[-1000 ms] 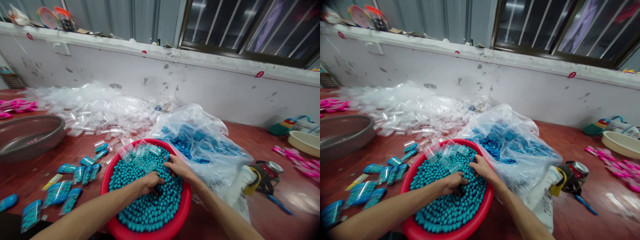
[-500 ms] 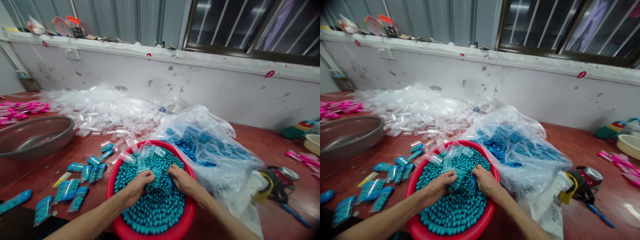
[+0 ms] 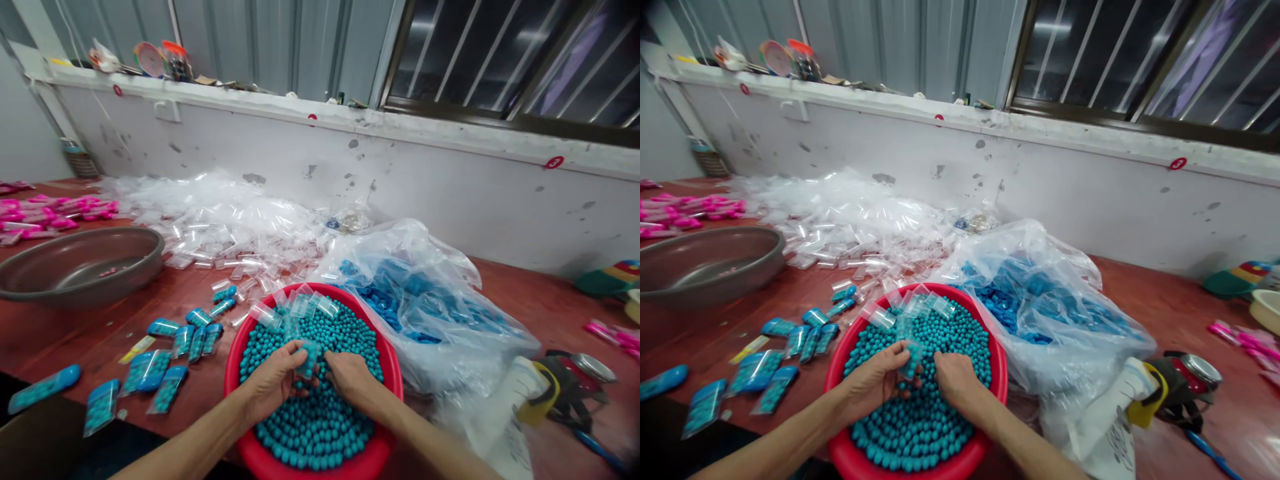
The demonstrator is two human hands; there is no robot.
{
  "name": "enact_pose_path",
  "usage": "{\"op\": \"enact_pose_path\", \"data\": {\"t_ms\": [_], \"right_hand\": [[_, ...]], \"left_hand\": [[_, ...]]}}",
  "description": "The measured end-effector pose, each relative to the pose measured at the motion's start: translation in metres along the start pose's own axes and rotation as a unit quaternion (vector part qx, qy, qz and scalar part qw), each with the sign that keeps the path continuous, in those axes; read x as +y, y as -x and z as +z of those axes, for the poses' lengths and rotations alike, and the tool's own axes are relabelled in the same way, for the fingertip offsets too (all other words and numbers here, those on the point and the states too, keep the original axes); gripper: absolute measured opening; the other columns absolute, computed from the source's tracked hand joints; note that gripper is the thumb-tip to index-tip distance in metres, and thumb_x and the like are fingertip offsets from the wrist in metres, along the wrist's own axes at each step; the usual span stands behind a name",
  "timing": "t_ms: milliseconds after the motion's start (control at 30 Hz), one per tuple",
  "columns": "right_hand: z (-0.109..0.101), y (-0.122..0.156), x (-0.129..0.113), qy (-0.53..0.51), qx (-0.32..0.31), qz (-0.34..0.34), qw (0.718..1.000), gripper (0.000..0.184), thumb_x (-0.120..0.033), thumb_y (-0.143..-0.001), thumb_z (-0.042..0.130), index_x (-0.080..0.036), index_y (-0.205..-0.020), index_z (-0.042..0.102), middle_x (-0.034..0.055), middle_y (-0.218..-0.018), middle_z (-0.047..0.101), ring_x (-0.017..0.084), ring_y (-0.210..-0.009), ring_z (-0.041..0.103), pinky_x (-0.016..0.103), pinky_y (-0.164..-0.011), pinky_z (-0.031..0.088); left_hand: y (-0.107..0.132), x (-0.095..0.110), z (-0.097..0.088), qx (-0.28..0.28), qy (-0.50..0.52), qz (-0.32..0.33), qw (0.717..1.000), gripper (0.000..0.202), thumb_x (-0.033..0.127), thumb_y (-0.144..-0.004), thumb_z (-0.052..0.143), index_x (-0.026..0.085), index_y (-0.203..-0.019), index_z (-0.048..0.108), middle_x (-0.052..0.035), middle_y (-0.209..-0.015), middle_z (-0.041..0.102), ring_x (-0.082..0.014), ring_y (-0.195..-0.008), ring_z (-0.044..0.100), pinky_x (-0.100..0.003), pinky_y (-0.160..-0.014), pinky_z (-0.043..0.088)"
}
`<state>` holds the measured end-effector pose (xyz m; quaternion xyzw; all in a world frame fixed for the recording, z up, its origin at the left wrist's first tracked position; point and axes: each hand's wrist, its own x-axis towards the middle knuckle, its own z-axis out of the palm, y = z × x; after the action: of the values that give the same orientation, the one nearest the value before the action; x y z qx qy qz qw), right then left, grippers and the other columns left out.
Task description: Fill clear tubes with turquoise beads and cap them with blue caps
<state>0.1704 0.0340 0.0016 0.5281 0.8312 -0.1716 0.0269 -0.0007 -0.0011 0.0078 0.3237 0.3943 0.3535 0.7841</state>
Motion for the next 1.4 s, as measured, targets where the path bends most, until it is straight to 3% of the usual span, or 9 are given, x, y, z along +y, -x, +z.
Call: {"op": "enact_pose_path", "data": {"t_ms": [133, 233, 367, 467, 567, 733, 967, 1133, 1400], "right_hand": [[-0.017, 0.004, 0.008, -0.152, 0.034, -0.024, 0.988, 0.031, -0.028, -0.089, 0.032, -0.021, -0.112, 0.052, 0.0032, -0.089, 0.066, 0.016, -0.076, 0.062, 0.026, -0.066, 0.046], [-0.030, 0.012, 0.006, -0.292, 0.033, -0.045, 0.955, 0.038, -0.027, -0.088, 0.032, -0.018, -0.124, 0.041, 0.0055, -0.104, 0.062, 0.016, -0.086, 0.060, 0.028, -0.074, 0.046], [-0.039, 0.020, 0.002, -0.279, 0.032, -0.076, 0.957, 0.049, -0.023, -0.081, 0.044, -0.015, -0.128, 0.036, 0.0093, -0.125, 0.047, 0.020, -0.114, 0.043, 0.033, -0.094, 0.033], [-0.045, 0.023, 0.002, -0.249, 0.106, -0.029, 0.962, 0.046, -0.026, -0.084, 0.040, -0.014, -0.127, 0.035, 0.0109, -0.104, 0.060, 0.022, -0.098, 0.055, 0.035, -0.084, 0.041], [-0.047, 0.026, -0.003, -0.217, 0.141, -0.059, 0.964, 0.035, -0.031, -0.087, 0.036, -0.017, -0.115, 0.048, 0.0098, -0.096, 0.062, 0.022, -0.091, 0.056, 0.034, -0.080, 0.042], [-0.041, 0.033, -0.017, -0.280, 0.044, -0.117, 0.952, 0.030, -0.030, -0.090, 0.030, -0.020, -0.102, 0.055, 0.0017, -0.075, 0.060, 0.014, -0.066, 0.054, 0.024, -0.062, 0.042], [-0.033, 0.029, -0.014, -0.439, -0.034, -0.073, 0.895, 0.027, -0.031, -0.087, 0.035, -0.021, -0.104, 0.054, -0.0035, -0.064, 0.049, 0.007, -0.042, 0.035, 0.018, -0.038, 0.029], [-0.033, 0.035, -0.021, -0.364, 0.031, -0.103, 0.925, 0.026, -0.027, -0.089, 0.033, -0.022, -0.098, 0.057, -0.0040, -0.062, 0.048, 0.008, -0.047, 0.037, 0.018, -0.046, 0.032], [-0.028, 0.042, -0.016, -0.245, 0.043, -0.151, 0.957, 0.024, -0.020, -0.089, 0.029, -0.019, -0.098, 0.051, -0.0022, -0.067, 0.050, 0.010, -0.057, 0.044, 0.021, -0.055, 0.033]], "left_hand": [[-0.004, -0.005, 0.000, 0.040, -0.088, 0.053, 0.994, 0.028, 0.039, -0.070, 0.057, 0.018, -0.086, 0.046, 0.0006, -0.078, 0.057, -0.0106, -0.068, 0.051, -0.022, -0.059, 0.034], [-0.010, -0.009, 0.001, 0.073, -0.192, 0.149, 0.967, 0.021, 0.032, -0.068, 0.058, 0.017, -0.081, 0.050, 0.0030, -0.073, 0.053, -0.0105, -0.069, 0.046, -0.022, -0.063, 0.034], [-0.012, -0.010, 0.001, 0.078, -0.252, 0.178, 0.948, 0.017, 0.029, -0.068, 0.056, 0.017, -0.081, 0.055, 0.0025, -0.077, 0.054, -0.0134, -0.079, 0.047, -0.023, -0.071, 0.035], [-0.009, -0.009, 0.001, 0.092, -0.243, 0.164, 0.952, 0.018, 0.030, -0.068, 0.056, 0.017, -0.079, 0.052, 0.0034, -0.070, 0.053, -0.0122, -0.071, 0.049, -0.023, -0.066, 0.037], [-0.007, -0.009, 0.005, 0.074, -0.201, 0.147, 0.966, 0.021, 0.037, -0.072, 0.051, 0.018, -0.078, 0.044, 0.0052, -0.061, 0.051, -0.0106, -0.056, 0.052, -0.022, -0.053, 0.038], [-0.002, -0.012, 0.016, 0.064, -0.172, 0.122, 0.975, 0.023, 0.039, -0.073, 0.048, 0.020, -0.081, 0.038, 0.0054, -0.063, 0.051, -0.0106, -0.047, 0.054, -0.018, -0.037, 0.035], [0.003, -0.010, 0.021, 0.039, -0.139, 0.125, 0.982, 0.040, 0.032, -0.073, 0.050, 0.019, -0.108, 0.036, 0.0042, -0.071, 0.052, -0.0070, -0.043, 0.050, -0.017, -0.035, 0.038], [0.003, -0.013, 0.017, 0.063, -0.128, 0.123, 0.982, 0.050, 0.033, -0.071, 0.052, 0.018, -0.116, 0.035, 0.0033, -0.070, 0.050, -0.0074, -0.043, 0.050, -0.018, -0.035, 0.039], [0.006, -0.017, 0.024, 0.078, -0.109, 0.109, 0.985, 0.054, 0.034, -0.070, 0.052, 0.014, -0.117, 0.036, 0.0040, -0.064, 0.050, -0.0060, -0.038, 0.046, -0.016, -0.030, 0.034]]}}
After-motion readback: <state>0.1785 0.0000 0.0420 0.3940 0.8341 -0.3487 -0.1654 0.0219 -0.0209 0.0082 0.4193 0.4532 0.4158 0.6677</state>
